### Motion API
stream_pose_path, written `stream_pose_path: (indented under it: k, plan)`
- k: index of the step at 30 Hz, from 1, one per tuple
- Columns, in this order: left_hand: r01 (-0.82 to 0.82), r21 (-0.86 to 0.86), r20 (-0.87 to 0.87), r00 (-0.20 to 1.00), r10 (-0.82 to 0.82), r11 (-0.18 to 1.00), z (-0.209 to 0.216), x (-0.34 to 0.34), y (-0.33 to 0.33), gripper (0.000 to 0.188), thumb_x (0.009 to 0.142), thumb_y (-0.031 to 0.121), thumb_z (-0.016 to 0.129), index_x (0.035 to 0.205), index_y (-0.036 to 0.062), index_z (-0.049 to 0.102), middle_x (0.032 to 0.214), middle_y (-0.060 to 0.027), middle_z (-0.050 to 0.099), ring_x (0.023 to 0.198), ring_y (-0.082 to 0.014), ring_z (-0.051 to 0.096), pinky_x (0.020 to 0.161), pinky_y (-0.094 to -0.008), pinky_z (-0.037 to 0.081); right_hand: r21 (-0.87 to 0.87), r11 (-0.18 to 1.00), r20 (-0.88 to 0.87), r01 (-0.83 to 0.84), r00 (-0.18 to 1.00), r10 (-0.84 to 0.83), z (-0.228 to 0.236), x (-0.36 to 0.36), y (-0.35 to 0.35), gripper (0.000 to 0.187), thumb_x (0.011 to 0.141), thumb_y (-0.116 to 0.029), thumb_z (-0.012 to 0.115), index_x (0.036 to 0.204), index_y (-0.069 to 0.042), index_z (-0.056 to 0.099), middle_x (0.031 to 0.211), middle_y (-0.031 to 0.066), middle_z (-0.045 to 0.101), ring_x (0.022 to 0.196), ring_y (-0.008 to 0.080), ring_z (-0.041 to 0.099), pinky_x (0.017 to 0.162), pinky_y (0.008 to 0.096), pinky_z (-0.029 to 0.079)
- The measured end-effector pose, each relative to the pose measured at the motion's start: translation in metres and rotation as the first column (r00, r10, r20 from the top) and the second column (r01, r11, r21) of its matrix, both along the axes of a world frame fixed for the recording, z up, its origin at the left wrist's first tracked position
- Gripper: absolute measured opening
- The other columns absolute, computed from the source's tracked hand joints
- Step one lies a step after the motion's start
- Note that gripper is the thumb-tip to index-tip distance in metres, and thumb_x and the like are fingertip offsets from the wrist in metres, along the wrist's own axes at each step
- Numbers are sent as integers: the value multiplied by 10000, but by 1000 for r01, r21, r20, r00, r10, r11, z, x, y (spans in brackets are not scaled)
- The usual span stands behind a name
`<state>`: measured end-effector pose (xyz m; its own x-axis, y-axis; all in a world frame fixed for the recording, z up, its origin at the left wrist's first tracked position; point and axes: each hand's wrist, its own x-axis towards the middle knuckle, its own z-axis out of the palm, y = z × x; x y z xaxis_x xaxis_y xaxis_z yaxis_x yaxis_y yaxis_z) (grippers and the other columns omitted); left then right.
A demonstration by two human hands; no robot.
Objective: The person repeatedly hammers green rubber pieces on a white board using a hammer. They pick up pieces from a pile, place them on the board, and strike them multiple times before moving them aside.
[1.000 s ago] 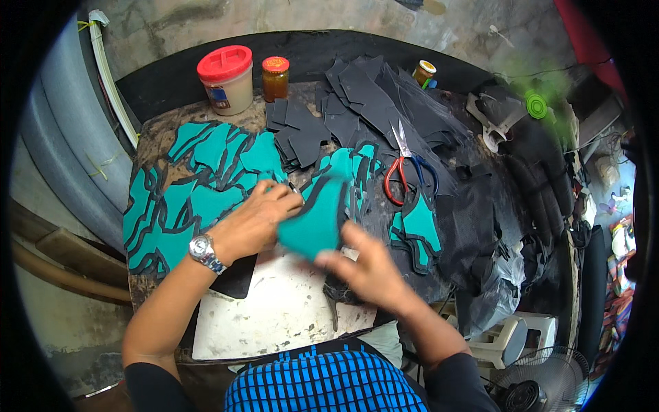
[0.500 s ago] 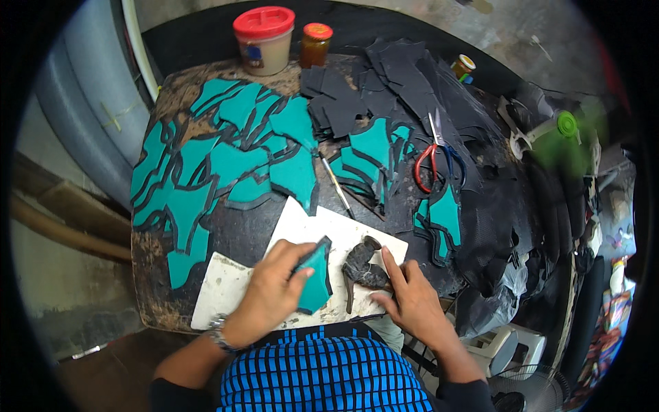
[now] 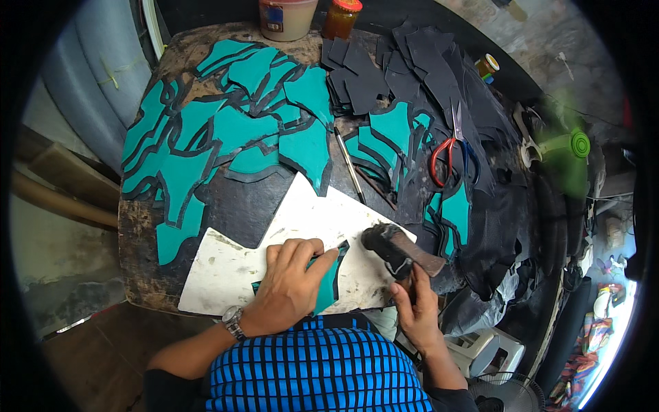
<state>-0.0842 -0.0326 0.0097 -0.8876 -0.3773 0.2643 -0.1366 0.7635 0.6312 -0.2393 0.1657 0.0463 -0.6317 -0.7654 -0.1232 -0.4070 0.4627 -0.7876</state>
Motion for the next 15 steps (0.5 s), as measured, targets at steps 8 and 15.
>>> stream_pose_path:
  k: [8,15]
  plan:
    - [58,-167,27,998,-54,984,1,1,1,394,876,49,581,1259,-24,632,1117,-95,597,1011,-205,560,857,-397,350,-28,998,-133,-64,989,60,3,6,-14,461,962,-52,651,1376,84,500,876,171,675,690,214,638,645,315,506]
    - [-1,-83,53,999,5,997,2,-6,0,403,874,35,587,1267,-41,626,1061,-83,586,936,-204,536,839,-401,328,90,980,-127,-177,974,188,13,4,-10,569,938,-8,650,1474,-18,458,1221,219,679,875,308,755,752,360,583]
